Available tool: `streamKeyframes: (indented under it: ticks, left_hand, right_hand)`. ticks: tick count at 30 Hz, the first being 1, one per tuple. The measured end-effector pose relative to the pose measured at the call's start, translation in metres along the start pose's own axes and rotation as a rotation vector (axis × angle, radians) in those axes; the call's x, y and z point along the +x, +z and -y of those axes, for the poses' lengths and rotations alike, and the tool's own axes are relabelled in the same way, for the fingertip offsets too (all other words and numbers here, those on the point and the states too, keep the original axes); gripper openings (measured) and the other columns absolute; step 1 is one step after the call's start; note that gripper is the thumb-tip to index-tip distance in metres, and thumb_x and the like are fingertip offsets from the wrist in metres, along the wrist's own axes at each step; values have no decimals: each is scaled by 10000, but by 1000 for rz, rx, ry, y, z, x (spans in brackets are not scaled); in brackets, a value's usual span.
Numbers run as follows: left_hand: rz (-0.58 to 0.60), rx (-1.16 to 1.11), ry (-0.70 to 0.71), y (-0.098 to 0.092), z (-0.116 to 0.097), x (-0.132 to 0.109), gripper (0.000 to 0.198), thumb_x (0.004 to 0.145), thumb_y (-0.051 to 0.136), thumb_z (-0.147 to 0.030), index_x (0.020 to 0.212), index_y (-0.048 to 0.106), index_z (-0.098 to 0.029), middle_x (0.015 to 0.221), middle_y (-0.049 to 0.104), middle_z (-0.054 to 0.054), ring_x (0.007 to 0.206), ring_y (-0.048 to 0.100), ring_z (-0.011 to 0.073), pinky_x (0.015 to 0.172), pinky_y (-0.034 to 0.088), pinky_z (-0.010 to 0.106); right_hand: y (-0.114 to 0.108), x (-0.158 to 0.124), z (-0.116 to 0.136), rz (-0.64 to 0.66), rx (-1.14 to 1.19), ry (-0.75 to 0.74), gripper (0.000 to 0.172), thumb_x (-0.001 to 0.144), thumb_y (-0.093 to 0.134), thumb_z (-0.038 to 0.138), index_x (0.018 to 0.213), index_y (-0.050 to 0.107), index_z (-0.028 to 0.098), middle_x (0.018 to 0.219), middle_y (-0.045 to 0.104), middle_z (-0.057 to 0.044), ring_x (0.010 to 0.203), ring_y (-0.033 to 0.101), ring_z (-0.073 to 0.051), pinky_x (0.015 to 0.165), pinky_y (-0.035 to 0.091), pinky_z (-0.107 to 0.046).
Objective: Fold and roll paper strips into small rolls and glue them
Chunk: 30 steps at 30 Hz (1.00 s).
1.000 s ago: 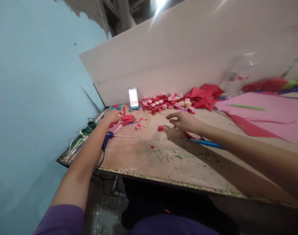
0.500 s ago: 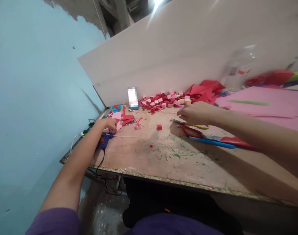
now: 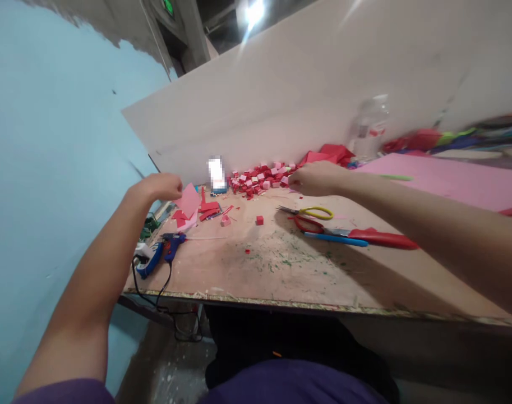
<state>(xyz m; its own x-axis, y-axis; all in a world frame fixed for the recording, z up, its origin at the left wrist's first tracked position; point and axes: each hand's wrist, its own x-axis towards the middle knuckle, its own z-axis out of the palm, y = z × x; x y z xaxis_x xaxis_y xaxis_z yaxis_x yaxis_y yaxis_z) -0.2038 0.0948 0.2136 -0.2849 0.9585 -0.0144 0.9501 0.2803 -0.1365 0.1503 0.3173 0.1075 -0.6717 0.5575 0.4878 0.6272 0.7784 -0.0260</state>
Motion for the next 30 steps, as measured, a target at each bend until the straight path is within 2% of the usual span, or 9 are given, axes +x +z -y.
streamKeyframes:
  ticks: [2, 5, 8, 11, 13, 16, 23, 27, 30]
  left_hand:
    - [-80, -134, 120, -19, -9, -15, 142, 676, 694, -181, 567, 604, -199, 565, 599, 7, 608, 573, 209, 669, 463, 315]
    - [-286, -372, 270, -22, -24, -30, 191, 787, 636, -302, 625, 613, -205, 619, 613, -2, 617, 537, 180, 647, 457, 288]
    - [-449, -607, 312, 7, -45, -25, 238, 847, 539, -387, 714, 617, -205, 683, 642, 9, 686, 604, 188, 701, 505, 302]
    - [-465, -855, 317, 52, -75, -2, 269, 864, 476, -422, 759, 581, -198, 679, 635, 17, 672, 678, 194, 727, 566, 336]
    - [-377, -1284, 269, 79, -94, 14, 207, 773, 593, -386, 747, 580, -180, 657, 644, 26, 653, 699, 206, 766, 595, 382]
    - [-350, -1413, 238, 107, -116, 30, 196, 774, 599, -361, 718, 549, -180, 657, 641, 29, 634, 694, 192, 779, 619, 408]
    - [-330, -1320, 246, 136, -130, 29, 177, 837, 665, -318, 909, 666, -156, 857, 722, 98, 762, 733, 245, 840, 607, 468]
    - [-653, -761, 411, 150, -131, 27, 749, 820, 760, -437, 1469, 469, -202, 1498, 545, 202, 1320, 572, 389, 1097, 459, 559]
    - [-714, -423, 533, 157, -130, 27, 1021, 814, 758, -571, 1610, 242, -193, 1668, 302, 238, 1515, 331, 432, 1200, 313, 600]
  right_hand:
    - [-4, 5, 10, 90, 74, 12, 273, 843, 735, 407, 659, 717, 206, 687, 716, -38, 734, 687, -212, 724, 464, -308]
    - [-6, 8, 34, 1, 597, 244, 419, 860, 733, 518, 644, 670, 165, 656, 688, -93, 853, 699, -280, 748, 471, -317]
    - [2, 9, 56, -2, 743, 288, 659, 963, 450, 730, 750, 685, 153, 679, 716, -116, 729, 699, -242, 659, 506, -294]
    - [13, 8, 69, 45, 948, 315, 830, 933, 229, 851, 828, 674, 159, 742, 752, -147, 697, 715, -223, 624, 552, -283]
    - [16, 7, 73, 73, 1271, 391, 844, 876, 249, 910, 846, 647, 166, 786, 762, -165, 698, 723, -231, 607, 578, -294]
    - [15, 2, 79, 82, 1438, 444, 703, 884, 441, 851, 846, 625, 174, 771, 753, -135, 645, 706, -206, 553, 575, -278]
    - [30, -16, 91, -4, 1220, 500, 317, 855, 777, 387, 725, 589, 168, 610, 658, -42, 500, 613, -128, 475, 526, -213]
    - [55, -26, 97, -14, 1167, 486, 264, 855, 692, 300, 665, 560, 173, 538, 608, -22, 468, 583, -132, 469, 500, -229]
    - [75, -35, 98, -38, 1130, 467, 229, 816, 645, 288, 638, 545, 182, 508, 575, 2, 480, 550, -131, 473, 456, -228]
